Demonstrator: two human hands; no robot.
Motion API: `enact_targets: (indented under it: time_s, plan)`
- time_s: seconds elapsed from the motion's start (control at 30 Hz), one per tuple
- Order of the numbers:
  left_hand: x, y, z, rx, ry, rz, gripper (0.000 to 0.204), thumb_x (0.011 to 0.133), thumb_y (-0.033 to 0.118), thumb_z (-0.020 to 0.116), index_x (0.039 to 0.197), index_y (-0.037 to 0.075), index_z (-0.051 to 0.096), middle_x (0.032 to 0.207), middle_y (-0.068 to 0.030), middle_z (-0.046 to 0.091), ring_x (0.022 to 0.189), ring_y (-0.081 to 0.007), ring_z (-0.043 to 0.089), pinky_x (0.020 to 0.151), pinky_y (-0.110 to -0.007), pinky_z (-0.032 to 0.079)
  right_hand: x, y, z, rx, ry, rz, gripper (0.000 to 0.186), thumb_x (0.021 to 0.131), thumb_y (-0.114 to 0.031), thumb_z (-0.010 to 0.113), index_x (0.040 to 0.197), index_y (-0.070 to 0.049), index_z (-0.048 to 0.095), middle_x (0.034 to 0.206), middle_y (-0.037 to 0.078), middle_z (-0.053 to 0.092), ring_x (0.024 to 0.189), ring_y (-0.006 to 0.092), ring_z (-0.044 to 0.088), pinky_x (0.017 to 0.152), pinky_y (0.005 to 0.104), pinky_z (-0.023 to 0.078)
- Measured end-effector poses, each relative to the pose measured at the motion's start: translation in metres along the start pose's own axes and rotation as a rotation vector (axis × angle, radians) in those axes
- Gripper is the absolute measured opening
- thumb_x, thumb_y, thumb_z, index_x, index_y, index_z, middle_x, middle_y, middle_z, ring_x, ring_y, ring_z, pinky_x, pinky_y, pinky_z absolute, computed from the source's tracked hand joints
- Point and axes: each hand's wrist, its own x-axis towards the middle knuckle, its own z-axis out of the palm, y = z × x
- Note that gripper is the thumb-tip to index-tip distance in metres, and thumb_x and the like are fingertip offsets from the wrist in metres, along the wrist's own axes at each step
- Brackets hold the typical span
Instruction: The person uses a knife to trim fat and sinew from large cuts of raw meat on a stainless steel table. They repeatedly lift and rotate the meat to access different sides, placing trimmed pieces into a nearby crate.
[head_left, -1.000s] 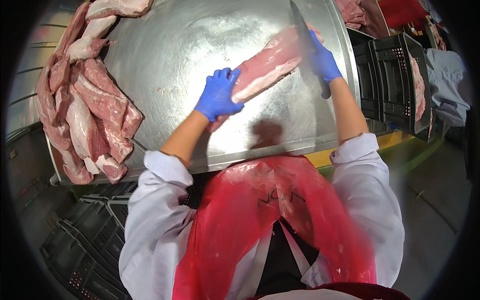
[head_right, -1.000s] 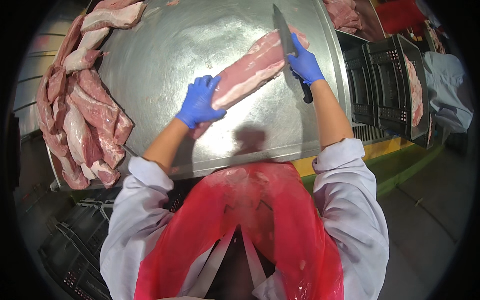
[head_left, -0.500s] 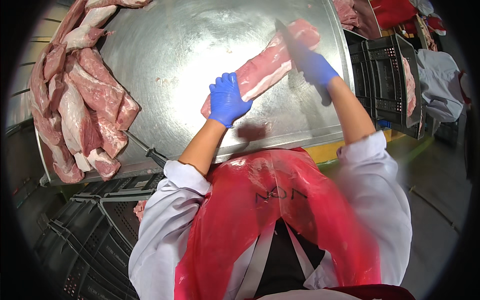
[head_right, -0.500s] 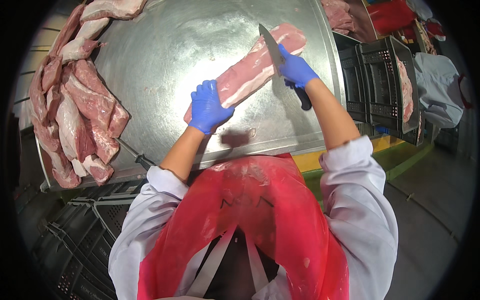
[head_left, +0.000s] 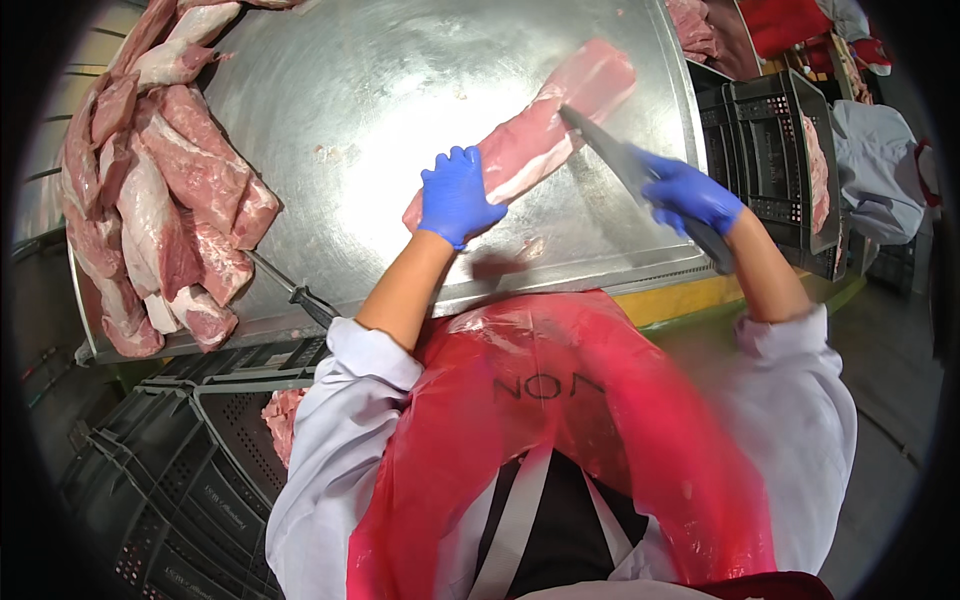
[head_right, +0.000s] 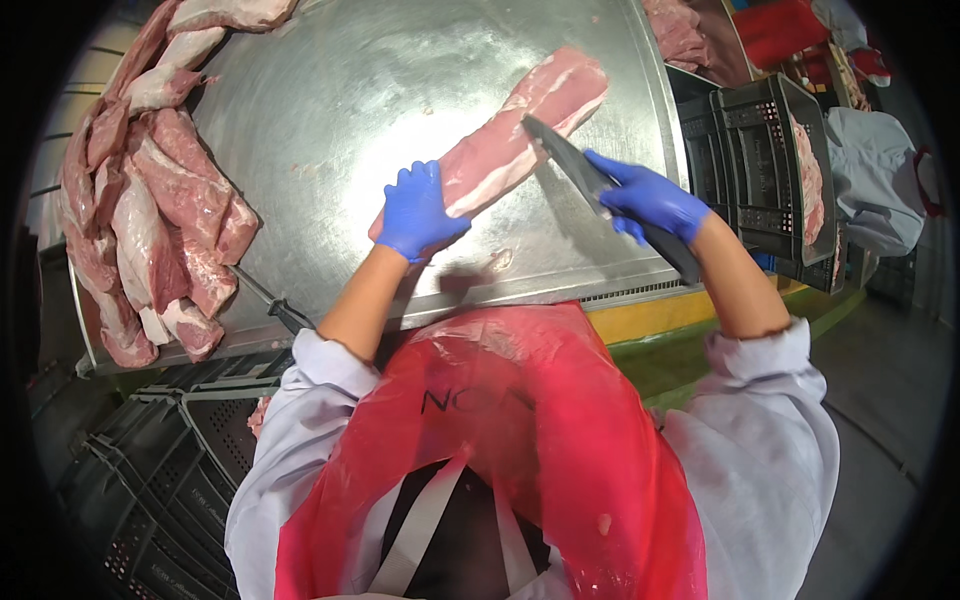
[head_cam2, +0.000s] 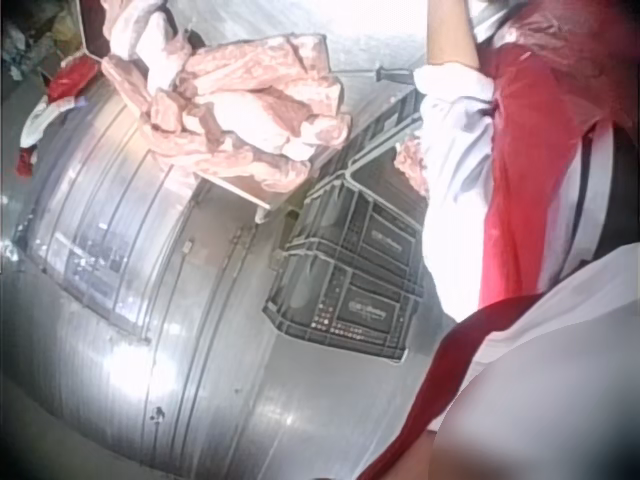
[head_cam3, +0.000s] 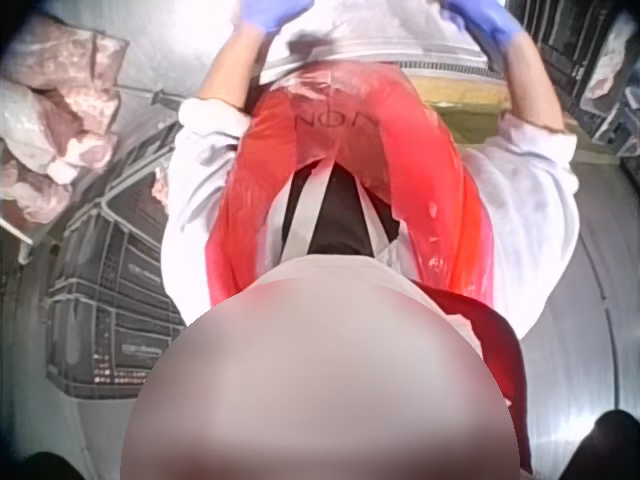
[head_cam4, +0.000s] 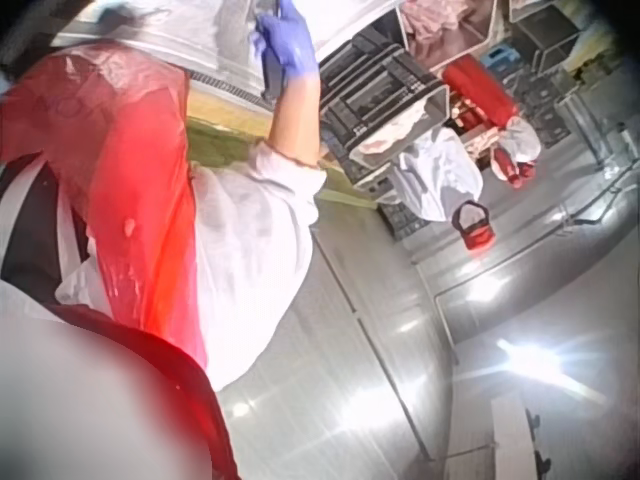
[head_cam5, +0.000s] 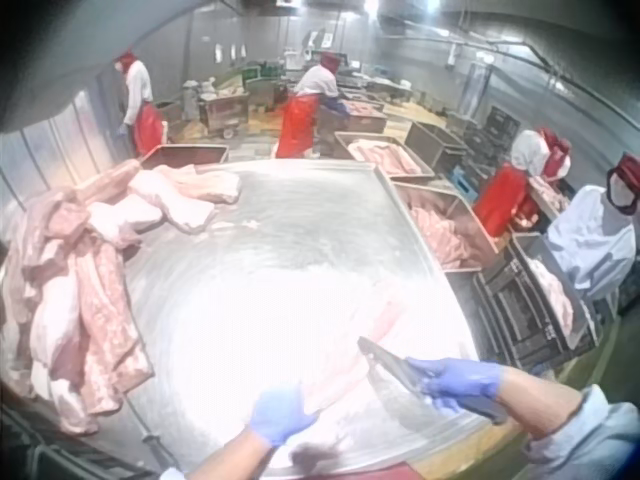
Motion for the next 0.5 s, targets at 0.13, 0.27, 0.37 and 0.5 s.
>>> enact_targets:
  time_s: [0.13, 0.27, 0.37, 0.5]
  plan:
    - [0.051, 0.017, -0.026, -0.148, -0.026, -0.077, 0.068, 0.075, 0.054, 0.074, 0.112, -0.002, 0.064, 0.107, -0.0228, 0.068, 0.1, -0.0363, 0.067, 0.087, -0.045, 0.053, -0.029, 0.029, -0.028, 0.301, 0.036, -0.133, 0.071, 0.098, -0.007, 0.056, 0.16, -0.021, 0.027, 0.077, 0.002, 0.058, 0.054, 0.0087, 0.057, 0.041, 0.0236, 0.046]
    - [0.148, 0.062, -0.013, -0.372, 0.141, -0.055, 0.056, 0.079, 0.047, 0.071, 0.11, 0.0, 0.067, 0.109, -0.0226, 0.07, 0.1, -0.0362, 0.068, 0.088, -0.044, 0.053, 0.026, 0.027, -0.033, 0.274, 0.256, -0.255, 0.071, 0.099, -0.01, 0.058, 0.16, -0.027, 0.027, 0.079, 0.002, 0.058, 0.057, 0.0079, 0.057, 0.045, 0.0237, 0.048]
    - [0.209, 0.036, 0.017, -0.312, 0.058, -0.085, 0.042, 0.079, 0.038, 0.071, 0.098, 0.0, 0.071, 0.096, -0.0192, 0.073, 0.087, -0.0317, 0.07, 0.079, -0.042, 0.054, 0.083, 0.042, -0.026, 0.288, 0.333, -0.353, 0.075, 0.098, -0.007, 0.058, 0.162, -0.027, 0.022, 0.076, 0.003, 0.059, 0.055, 0.009, 0.056, 0.046, 0.0253, 0.048]
    - [0.199, 0.038, 0.006, -0.546, -0.014, -0.046, 0.024, 0.081, 0.022, 0.066, 0.085, -0.001, 0.071, 0.076, -0.0131, 0.071, 0.071, -0.0223, 0.067, 0.069, -0.036, 0.053, 0.121, 0.052, -0.006, 0.402, 0.255, -0.415, 0.078, 0.098, -0.006, 0.055, 0.163, -0.027, 0.017, 0.073, 0.004, 0.058, 0.053, 0.0115, 0.055, 0.048, 0.0288, 0.05]
